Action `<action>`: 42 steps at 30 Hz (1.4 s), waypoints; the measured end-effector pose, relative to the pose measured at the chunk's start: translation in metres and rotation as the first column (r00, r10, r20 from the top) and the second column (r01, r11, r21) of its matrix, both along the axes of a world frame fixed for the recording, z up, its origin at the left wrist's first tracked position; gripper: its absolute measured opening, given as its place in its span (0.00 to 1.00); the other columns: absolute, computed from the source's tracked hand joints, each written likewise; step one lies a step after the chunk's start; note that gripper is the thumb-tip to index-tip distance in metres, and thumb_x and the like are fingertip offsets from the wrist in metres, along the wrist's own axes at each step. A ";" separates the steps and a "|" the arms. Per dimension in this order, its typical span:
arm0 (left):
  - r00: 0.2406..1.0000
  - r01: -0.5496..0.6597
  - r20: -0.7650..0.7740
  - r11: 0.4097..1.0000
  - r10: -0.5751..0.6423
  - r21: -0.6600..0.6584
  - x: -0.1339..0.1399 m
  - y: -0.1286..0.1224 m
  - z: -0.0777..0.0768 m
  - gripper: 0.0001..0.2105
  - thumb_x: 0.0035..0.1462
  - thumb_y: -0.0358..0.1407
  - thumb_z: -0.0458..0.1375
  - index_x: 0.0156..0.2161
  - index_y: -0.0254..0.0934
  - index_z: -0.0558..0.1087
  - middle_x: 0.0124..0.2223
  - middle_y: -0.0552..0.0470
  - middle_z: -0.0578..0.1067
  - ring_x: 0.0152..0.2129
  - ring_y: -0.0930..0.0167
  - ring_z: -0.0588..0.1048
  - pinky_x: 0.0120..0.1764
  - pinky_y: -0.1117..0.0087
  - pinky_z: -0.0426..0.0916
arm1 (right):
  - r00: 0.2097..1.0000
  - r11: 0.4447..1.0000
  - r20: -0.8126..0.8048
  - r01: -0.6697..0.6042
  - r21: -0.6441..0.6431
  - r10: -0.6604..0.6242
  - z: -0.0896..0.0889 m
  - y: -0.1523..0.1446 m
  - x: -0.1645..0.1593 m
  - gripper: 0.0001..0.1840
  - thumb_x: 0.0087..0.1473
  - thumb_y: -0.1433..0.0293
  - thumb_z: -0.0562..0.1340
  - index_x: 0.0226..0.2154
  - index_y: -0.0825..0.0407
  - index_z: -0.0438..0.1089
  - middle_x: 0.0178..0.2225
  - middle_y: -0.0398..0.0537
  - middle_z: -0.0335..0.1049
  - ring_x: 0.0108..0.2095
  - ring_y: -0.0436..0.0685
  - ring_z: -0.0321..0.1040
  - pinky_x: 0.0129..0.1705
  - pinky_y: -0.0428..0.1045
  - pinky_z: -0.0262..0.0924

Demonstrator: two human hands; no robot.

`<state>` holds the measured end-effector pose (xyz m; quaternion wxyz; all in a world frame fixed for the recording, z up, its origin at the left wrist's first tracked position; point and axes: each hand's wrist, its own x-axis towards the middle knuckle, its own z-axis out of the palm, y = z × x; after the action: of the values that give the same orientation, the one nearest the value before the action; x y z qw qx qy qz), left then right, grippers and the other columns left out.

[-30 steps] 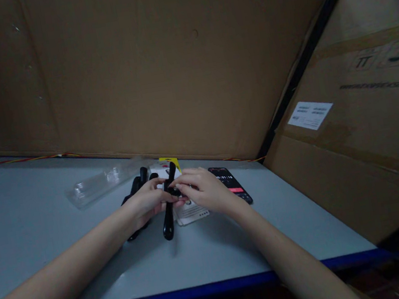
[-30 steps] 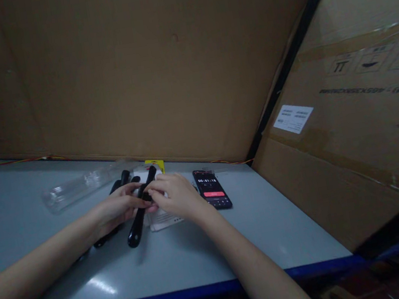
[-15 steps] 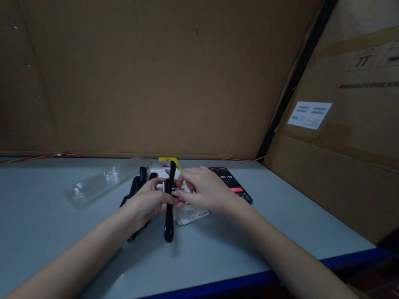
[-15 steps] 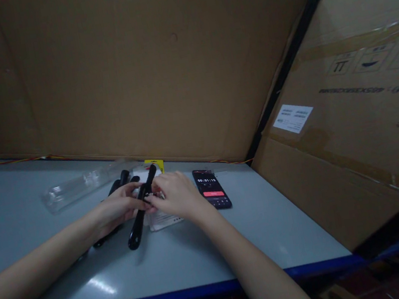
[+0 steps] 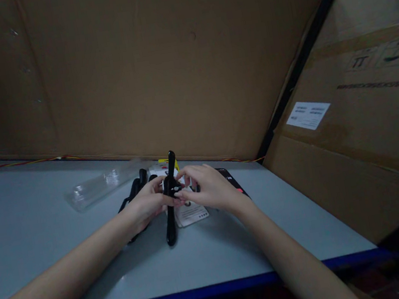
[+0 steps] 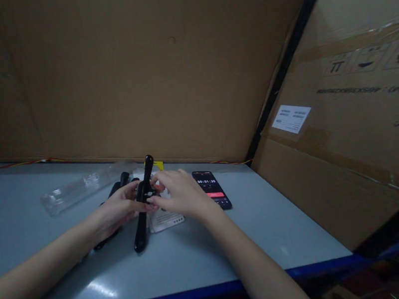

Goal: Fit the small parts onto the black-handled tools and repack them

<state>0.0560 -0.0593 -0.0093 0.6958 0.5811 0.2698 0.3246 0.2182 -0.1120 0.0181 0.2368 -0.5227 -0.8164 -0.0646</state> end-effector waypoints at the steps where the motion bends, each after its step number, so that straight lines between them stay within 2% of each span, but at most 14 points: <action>1: 1.000 0.003 0.006 1.000 -0.003 -0.001 0.000 0.000 -0.001 0.23 0.33 0.19 0.61 0.40 0.33 0.68 0.38 0.46 0.74 0.32 0.69 0.74 0.34 0.71 0.67 | 1.000 1.000 0.017 -0.017 -0.001 0.017 0.000 -0.001 0.000 0.15 0.47 0.66 0.59 0.40 0.51 0.64 0.34 0.44 0.68 0.34 0.52 0.62 0.35 0.48 0.48; 7: 0.999 -0.030 0.022 0.999 0.030 -0.018 -0.001 0.002 -0.003 0.24 0.31 0.18 0.61 0.39 0.34 0.68 0.33 0.51 0.73 0.29 0.72 0.73 0.30 0.75 0.66 | 0.991 1.000 0.135 -0.018 0.021 0.015 -0.003 -0.004 -0.005 0.16 0.48 0.69 0.56 0.42 0.52 0.63 0.36 0.48 0.68 0.39 0.55 0.61 0.38 0.50 0.48; 14: 0.998 -0.024 0.063 0.997 0.029 -0.079 0.001 0.003 -0.002 0.24 0.34 0.18 0.60 0.41 0.33 0.68 0.36 0.48 0.73 0.32 0.70 0.74 0.36 0.70 0.69 | 0.989 0.999 0.147 -0.013 0.045 0.006 -0.010 0.000 -0.006 0.15 0.51 0.69 0.56 0.43 0.53 0.63 0.35 0.48 0.69 0.38 0.56 0.62 0.36 0.50 0.48; 19: 0.997 -0.001 0.077 0.982 0.016 -0.188 0.002 0.001 0.001 0.19 0.39 0.21 0.60 0.41 0.32 0.67 0.36 0.46 0.73 0.31 0.68 0.75 0.40 0.64 0.69 | 0.981 0.998 0.194 0.018 0.067 -0.031 -0.013 0.005 -0.003 0.12 0.51 0.66 0.57 0.39 0.52 0.64 0.33 0.47 0.69 0.35 0.55 0.63 0.35 0.49 0.46; 23: 0.997 0.005 0.076 0.982 0.010 -0.189 0.002 0.003 -0.002 0.20 0.40 0.20 0.59 0.42 0.32 0.66 0.35 0.47 0.73 0.32 0.67 0.75 0.40 0.62 0.70 | 0.970 0.998 0.243 0.013 0.061 -0.027 -0.014 0.005 -0.004 0.09 0.51 0.66 0.57 0.36 0.53 0.65 0.31 0.46 0.69 0.34 0.54 0.63 0.34 0.49 0.45; 27: 0.998 0.002 0.067 0.980 0.012 -0.197 0.002 0.005 -0.004 0.20 0.40 0.19 0.59 0.42 0.31 0.64 0.33 0.48 0.73 0.31 0.66 0.75 0.39 0.62 0.70 | 0.975 0.999 0.221 0.000 0.040 -0.009 -0.012 0.003 -0.003 0.08 0.51 0.66 0.57 0.34 0.53 0.65 0.30 0.45 0.69 0.33 0.53 0.64 0.35 0.48 0.45; 33: 0.999 -0.002 0.052 0.969 0.015 -0.249 0.003 0.000 0.003 0.22 0.39 0.18 0.57 0.43 0.30 0.63 0.33 0.45 0.74 0.30 0.65 0.76 0.40 0.61 0.69 | 0.996 1.000 0.087 0.016 -0.012 -0.015 -0.003 0.000 0.005 0.11 0.51 0.62 0.56 0.35 0.51 0.66 0.26 0.41 0.68 0.28 0.50 0.62 0.32 0.47 0.44; 38: 0.999 0.008 0.034 0.981 -0.001 -0.196 0.002 -0.002 0.003 0.27 0.35 0.15 0.56 0.45 0.31 0.62 0.36 0.47 0.73 0.31 0.67 0.76 0.40 0.64 0.69 | 0.991 0.999 0.130 0.034 0.005 -0.035 -0.005 0.002 0.000 0.13 0.53 0.60 0.53 0.29 0.53 0.64 0.25 0.42 0.67 0.27 0.50 0.61 0.32 0.47 0.43; 42: 1.000 -0.001 0.010 0.986 0.002 -0.166 0.002 -0.002 0.001 0.31 0.34 0.16 0.57 0.48 0.32 0.61 0.36 0.48 0.72 0.30 0.68 0.76 0.39 0.66 0.69 | 0.979 0.999 0.203 0.003 0.032 -0.009 -0.011 0.005 -0.006 0.13 0.57 0.66 0.49 0.26 0.53 0.63 0.26 0.43 0.68 0.28 0.50 0.61 0.33 0.48 0.43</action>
<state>0.0582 -0.0617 -0.0080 0.7430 0.5192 0.2928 0.3044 0.2118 -0.1065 0.0068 0.1602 -0.5122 -0.8335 -0.1312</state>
